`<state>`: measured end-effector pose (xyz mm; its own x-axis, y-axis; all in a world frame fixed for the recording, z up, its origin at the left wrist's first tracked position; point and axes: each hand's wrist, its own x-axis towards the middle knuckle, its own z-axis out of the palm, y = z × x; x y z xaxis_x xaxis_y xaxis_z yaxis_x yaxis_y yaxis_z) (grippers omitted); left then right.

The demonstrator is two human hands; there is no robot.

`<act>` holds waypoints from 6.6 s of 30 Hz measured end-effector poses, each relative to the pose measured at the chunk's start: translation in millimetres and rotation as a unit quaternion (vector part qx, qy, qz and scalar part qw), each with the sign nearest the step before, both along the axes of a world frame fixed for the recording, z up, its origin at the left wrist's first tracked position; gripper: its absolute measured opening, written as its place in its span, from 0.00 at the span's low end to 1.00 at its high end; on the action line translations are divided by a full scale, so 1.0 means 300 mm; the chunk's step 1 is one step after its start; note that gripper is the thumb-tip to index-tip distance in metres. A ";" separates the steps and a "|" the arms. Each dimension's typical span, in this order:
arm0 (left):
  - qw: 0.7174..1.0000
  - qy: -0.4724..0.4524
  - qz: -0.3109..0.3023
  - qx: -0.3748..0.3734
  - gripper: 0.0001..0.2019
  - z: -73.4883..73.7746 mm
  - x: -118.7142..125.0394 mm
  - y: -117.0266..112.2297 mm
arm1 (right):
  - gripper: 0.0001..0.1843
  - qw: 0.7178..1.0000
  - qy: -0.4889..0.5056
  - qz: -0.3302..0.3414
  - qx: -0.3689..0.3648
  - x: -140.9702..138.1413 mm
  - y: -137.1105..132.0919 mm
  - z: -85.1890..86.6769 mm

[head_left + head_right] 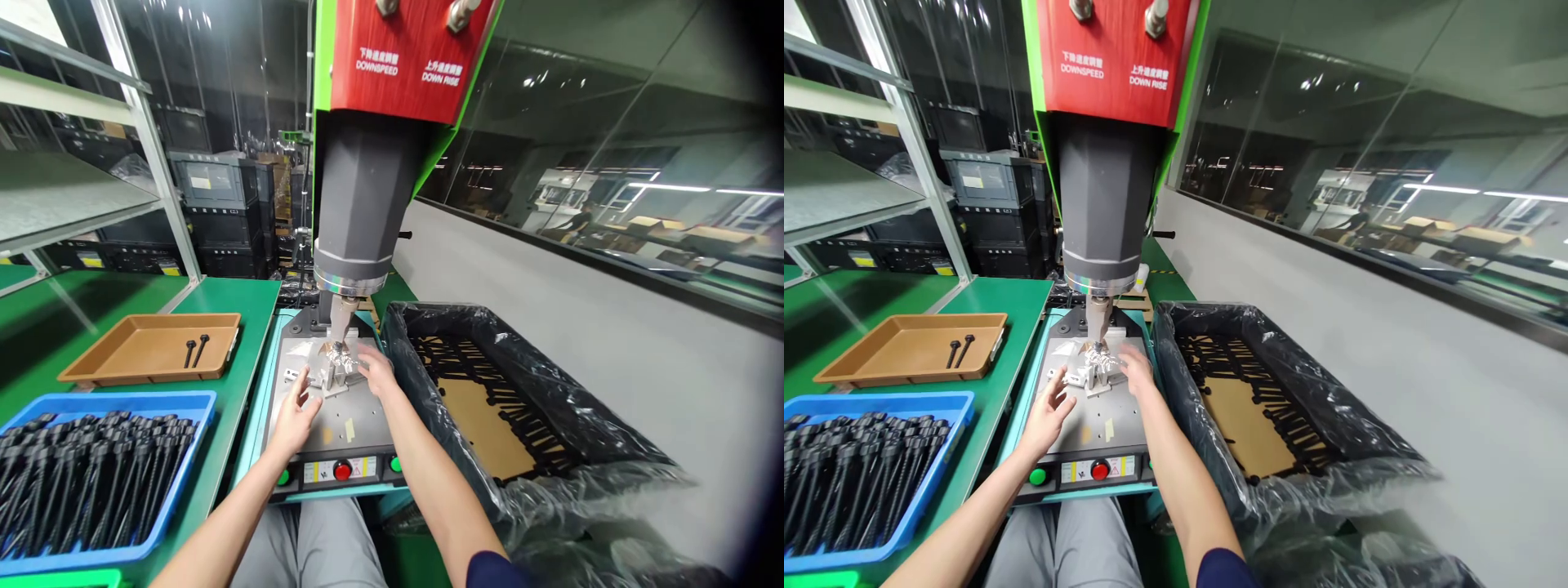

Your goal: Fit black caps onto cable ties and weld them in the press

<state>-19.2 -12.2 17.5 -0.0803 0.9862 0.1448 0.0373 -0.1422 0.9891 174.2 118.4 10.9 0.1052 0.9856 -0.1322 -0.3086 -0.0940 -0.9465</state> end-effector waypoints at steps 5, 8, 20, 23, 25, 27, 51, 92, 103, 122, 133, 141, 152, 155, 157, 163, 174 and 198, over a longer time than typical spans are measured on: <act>1.000 0.008 -0.003 -0.001 0.34 0.002 0.006 0.015 | 0.13 0.999 0.032 -0.034 0.003 0.069 0.083 0.060; 1.000 0.002 -0.005 0.006 0.33 0.003 0.019 0.027 | 0.13 0.997 0.053 -0.049 0.004 0.104 0.114 0.082; 1.000 -0.002 -0.026 0.014 0.35 -0.031 0.051 0.032 | 0.22 0.974 0.212 -0.067 -0.040 0.122 -0.047 -0.021; 0.999 0.001 -0.031 0.013 0.35 -0.036 0.051 0.034 | 0.37 0.954 0.298 -0.035 -0.022 0.084 -0.096 -0.001; 0.999 0.005 -0.038 0.015 0.35 -0.038 0.051 0.031 | 0.32 0.950 0.309 -0.043 -0.025 0.066 -0.097 0.025; 0.999 0.004 -0.043 0.018 0.34 -0.039 0.052 0.024 | 0.18 0.959 0.273 -0.070 -0.040 0.060 -0.082 0.048; 0.999 0.018 -0.033 0.024 0.33 -0.109 0.028 -0.118 | 0.09 0.970 0.224 -0.094 -0.025 0.093 -0.171 -0.038; 0.997 -0.021 -0.065 -0.047 0.35 -0.166 0.020 -0.174 | 0.09 0.964 0.226 -0.099 -0.104 0.118 -0.223 -0.104; 0.944 0.201 0.233 -0.121 0.37 -0.329 -0.185 -0.290 | 0.15 0.956 -0.146 -0.253 0.017 0.300 -0.466 -0.279; 0.931 0.322 0.168 -0.029 0.33 -0.468 -0.234 -0.289 | 0.38 0.881 -0.470 -0.040 0.045 0.384 -0.594 -0.515; 0.943 0.293 0.146 -0.059 0.36 -0.440 -0.238 -0.305 | 0.41 0.894 -0.447 -0.021 0.030 0.389 -0.602 -0.513; 0.946 0.281 0.152 -0.049 0.34 -0.460 -0.249 -0.291 | 0.43 0.893 -0.449 -0.025 0.034 0.381 -0.600 -0.525; 0.998 0.049 0.019 0.022 0.35 -0.207 0.000 -0.253 | 0.42 0.891 -0.452 -0.021 0.023 0.377 -0.597 -0.513; 0.993 -0.093 -0.065 -0.015 0.45 -0.160 0.085 -0.175 | 0.39 0.880 -0.473 -0.034 0.019 0.378 -0.590 -0.489; 0.987 -0.134 -0.085 -0.026 0.49 -0.143 0.118 -0.122 | 0.33 0.865 -0.496 -0.068 0.031 0.377 -0.585 -0.456; 0.989 -0.136 -0.065 -0.001 0.46 -0.125 0.123 -0.034 | 0.22 0.883 -0.440 -0.123 0.110 0.284 -0.564 -0.320; 0.989 -0.117 -0.043 0.078 0.43 -0.066 0.089 -0.056 | 0.23 0.903 -0.362 0.072 0.220 -0.122 -0.341 -0.176; 0.992 -0.083 -0.031 0.085 0.42 0.014 0.072 -0.023 | 0.13 0.865 -0.410 -0.106 0.269 -0.198 -0.038 0.067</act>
<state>2.5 -19.1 21.7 -0.0570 0.9522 0.3001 -0.1375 -0.3053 0.9423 114.7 107.2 31.1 0.1319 0.8288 0.5437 0.5305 0.4043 -0.7451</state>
